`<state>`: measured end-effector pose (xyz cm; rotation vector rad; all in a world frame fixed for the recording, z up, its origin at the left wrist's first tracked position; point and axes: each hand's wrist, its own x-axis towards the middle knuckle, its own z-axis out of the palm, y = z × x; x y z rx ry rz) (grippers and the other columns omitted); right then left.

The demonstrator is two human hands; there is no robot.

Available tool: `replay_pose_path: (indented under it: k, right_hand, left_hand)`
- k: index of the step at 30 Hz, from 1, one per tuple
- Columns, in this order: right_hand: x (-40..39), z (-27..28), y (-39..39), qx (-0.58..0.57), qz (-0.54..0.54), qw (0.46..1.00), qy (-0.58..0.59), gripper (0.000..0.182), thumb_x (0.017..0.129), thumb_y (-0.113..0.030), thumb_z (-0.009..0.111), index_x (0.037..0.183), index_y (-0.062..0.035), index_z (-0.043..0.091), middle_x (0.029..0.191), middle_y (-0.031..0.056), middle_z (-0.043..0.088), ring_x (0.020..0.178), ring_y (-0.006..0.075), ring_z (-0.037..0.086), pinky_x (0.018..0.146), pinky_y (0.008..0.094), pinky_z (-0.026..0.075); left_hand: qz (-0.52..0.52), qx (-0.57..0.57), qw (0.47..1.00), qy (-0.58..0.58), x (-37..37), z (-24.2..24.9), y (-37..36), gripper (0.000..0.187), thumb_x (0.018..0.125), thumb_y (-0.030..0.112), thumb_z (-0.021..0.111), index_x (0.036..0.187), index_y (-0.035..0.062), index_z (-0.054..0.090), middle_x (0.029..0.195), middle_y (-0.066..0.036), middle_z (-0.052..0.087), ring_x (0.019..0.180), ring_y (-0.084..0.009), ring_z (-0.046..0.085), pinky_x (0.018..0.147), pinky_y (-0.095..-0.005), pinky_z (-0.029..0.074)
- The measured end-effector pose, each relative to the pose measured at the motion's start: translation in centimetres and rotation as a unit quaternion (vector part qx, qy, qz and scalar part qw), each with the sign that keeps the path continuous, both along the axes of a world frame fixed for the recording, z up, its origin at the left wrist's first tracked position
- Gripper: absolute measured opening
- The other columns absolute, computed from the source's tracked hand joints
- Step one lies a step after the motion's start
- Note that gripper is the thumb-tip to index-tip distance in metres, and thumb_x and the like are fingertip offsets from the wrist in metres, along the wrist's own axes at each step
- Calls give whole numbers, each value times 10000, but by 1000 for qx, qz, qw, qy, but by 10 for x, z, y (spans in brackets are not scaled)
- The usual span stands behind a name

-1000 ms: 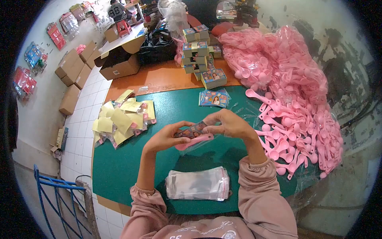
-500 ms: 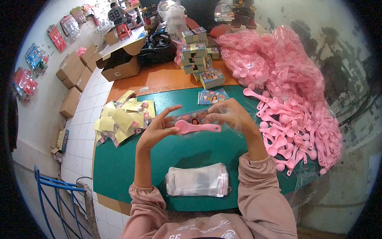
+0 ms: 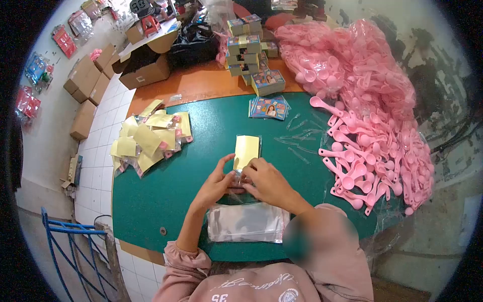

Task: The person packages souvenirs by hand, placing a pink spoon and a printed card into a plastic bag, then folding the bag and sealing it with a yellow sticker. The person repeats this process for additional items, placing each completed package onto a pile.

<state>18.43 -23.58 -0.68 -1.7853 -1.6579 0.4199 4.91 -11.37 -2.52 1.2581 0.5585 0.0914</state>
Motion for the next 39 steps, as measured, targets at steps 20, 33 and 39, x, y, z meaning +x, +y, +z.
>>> replay_pose_path:
  k: [20, 33, 39]
  right_hand:
    - [-8, -4, -3, 2, -35, 999, -8, 233, 689, -113, 653, 893, -58, 555, 938, 103, 471, 931, 264, 477, 812, 369, 377]
    - [-16, -12, -6, 20, 12, 999, -32, 201, 668, -94, 660, 804, -43, 521, 849, 93, 475, 856, 254, 481, 740, 364, 371]
    - [-21, -10, -6, 46, 20, 991, -123, 158, 693, -136, 627, 770, -46, 522, 792, 86, 478, 830, 250, 487, 712, 368, 352]
  left_hand:
    - [-62, 194, 976, 76, -15, 21, 14, 356, 936, 173, 354, 1269, 53, 328, 774, -125, 643, 708, -183, 649, 635, -286, 522]
    - [-102, 28, 994, -7, -12, 7, 4, 470, 942, 193, 380, 1371, 114, 205, 915, -127, 609, 868, -182, 608, 755, -293, 502]
    - [-30, 28, 999, 2, -1, -8, -4, 419, 907, 125, 457, 1307, 88, 336, 844, -91, 613, 722, -100, 580, 680, -235, 486]
